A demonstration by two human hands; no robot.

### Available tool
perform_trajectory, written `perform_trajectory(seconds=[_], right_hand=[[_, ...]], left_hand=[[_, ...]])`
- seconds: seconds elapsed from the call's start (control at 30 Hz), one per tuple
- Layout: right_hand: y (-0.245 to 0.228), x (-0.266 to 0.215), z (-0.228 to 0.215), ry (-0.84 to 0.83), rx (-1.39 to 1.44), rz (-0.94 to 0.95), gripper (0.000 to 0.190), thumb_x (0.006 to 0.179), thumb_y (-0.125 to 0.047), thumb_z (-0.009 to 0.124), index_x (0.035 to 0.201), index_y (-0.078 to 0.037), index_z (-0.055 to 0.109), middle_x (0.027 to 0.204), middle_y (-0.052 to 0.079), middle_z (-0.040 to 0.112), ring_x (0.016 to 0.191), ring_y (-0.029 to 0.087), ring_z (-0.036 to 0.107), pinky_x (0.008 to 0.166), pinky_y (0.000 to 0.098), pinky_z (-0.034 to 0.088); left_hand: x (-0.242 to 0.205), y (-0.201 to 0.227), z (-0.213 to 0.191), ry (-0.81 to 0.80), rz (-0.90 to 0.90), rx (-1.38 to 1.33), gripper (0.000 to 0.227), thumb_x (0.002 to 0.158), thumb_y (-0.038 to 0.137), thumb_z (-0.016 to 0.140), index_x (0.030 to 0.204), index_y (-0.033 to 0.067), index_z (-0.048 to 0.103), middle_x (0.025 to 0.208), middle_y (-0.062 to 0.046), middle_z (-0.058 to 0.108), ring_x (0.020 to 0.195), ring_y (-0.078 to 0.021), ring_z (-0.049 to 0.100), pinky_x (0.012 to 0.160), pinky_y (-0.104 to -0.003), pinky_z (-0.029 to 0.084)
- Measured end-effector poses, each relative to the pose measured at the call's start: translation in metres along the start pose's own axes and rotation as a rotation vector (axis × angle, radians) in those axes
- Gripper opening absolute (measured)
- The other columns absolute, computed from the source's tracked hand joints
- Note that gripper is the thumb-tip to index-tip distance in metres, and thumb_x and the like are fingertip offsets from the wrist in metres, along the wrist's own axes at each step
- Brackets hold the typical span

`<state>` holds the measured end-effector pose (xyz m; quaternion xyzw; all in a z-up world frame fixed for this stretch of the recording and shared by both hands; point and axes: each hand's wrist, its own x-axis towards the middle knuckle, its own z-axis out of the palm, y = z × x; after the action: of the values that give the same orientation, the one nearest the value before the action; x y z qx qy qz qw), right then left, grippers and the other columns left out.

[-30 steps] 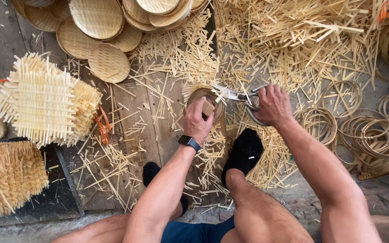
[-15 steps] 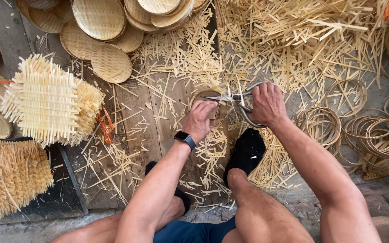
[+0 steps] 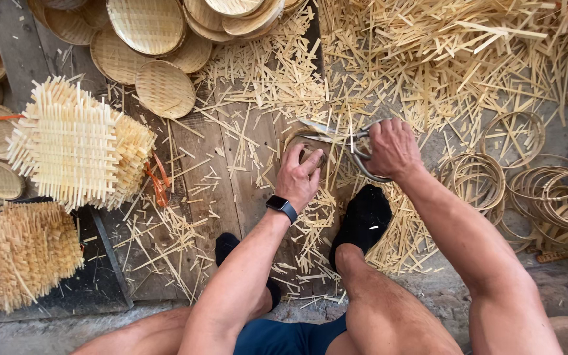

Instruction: The person constructs small bamboo baskets by weaving thin strips around a base and trimming excess material using shears.

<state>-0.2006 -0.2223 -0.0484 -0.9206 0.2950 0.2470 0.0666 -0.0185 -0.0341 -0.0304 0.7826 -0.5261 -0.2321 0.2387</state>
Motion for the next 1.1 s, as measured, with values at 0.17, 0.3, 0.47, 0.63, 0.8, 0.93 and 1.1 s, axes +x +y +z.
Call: perform_trajectory(seconds=[0.17,0.3,0.47,0.63,0.8,0.93,1.1], right_hand=[[0.034,-0.015,0.027,-0.177,0.066,0.048,0.041,0.101,-0.038,0.048,0.114,-0.002,0.064,0.100,0.017,0.067,0.088,0.024,0.065,0.072,0.0368,0.057],[0.025,-0.023,-0.002,0.020,0.005,-0.005,0.075,0.093,-0.070,0.051,0.111,0.002,0.062,0.103,0.021,0.066,0.090,0.028,0.064,0.076,0.0394,0.055],[0.001,-0.013,-0.025,-0.007,0.055,-0.023,0.071,0.088,-0.064,0.054,0.113,0.002,0.062,0.103,0.020,0.066,0.092,0.027,0.063,0.081,0.0373,0.054],[0.027,-0.016,0.015,-0.155,0.050,0.014,0.044,0.099,-0.040,0.051,0.117,-0.002,0.065,0.105,0.018,0.069,0.093,0.025,0.066,0.077,0.0363,0.057],[0.027,-0.023,0.003,-0.036,0.022,-0.020,0.062,0.095,-0.059,0.054,0.113,-0.001,0.064,0.104,0.020,0.067,0.092,0.026,0.065,0.079,0.0382,0.056],[0.009,-0.017,-0.020,-0.059,0.048,-0.050,0.070,0.085,-0.066,0.058,0.110,-0.001,0.062,0.100,0.018,0.066,0.090,0.025,0.063,0.080,0.0367,0.055],[0.021,-0.013,-0.007,-0.222,0.077,-0.005,0.052,0.097,-0.049,0.053,0.115,-0.002,0.061,0.098,0.015,0.068,0.085,0.023,0.065,0.070,0.0354,0.057]], left_hand=[[-0.005,-0.004,-0.009,-0.039,0.075,-0.044,0.045,0.084,0.001,0.072,0.125,0.0188,0.074,0.140,-0.021,0.059,0.126,-0.0370,0.058,0.109,-0.044,0.051],[-0.003,0.005,-0.013,-0.013,0.076,-0.075,0.039,0.086,-0.001,0.070,0.120,0.0171,0.074,0.139,-0.020,0.059,0.126,-0.0359,0.057,0.108,-0.043,0.052],[0.001,0.005,-0.022,-0.072,0.180,-0.043,0.040,0.080,-0.010,0.067,0.110,0.0151,0.074,0.136,-0.016,0.063,0.126,-0.0338,0.059,0.108,-0.042,0.053],[0.003,0.005,-0.029,-0.176,0.105,-0.085,0.056,0.076,-0.018,0.062,0.121,0.0144,0.067,0.137,-0.009,0.063,0.125,-0.0324,0.059,0.103,-0.037,0.056],[0.004,0.007,-0.032,-0.195,0.171,-0.094,0.060,0.072,-0.018,0.063,0.125,0.0110,0.060,0.137,-0.004,0.063,0.130,-0.0308,0.055,0.111,-0.039,0.051],[0.009,0.009,-0.027,-0.332,0.151,-0.051,0.065,0.067,-0.020,0.064,0.123,0.0136,0.063,0.136,0.000,0.064,0.133,-0.0296,0.052,0.106,-0.037,0.052],[0.016,0.007,-0.037,-0.379,0.203,-0.092,0.061,0.064,-0.014,0.074,0.119,0.0127,0.064,0.133,0.001,0.066,0.133,-0.0309,0.052,0.105,-0.038,0.051]])
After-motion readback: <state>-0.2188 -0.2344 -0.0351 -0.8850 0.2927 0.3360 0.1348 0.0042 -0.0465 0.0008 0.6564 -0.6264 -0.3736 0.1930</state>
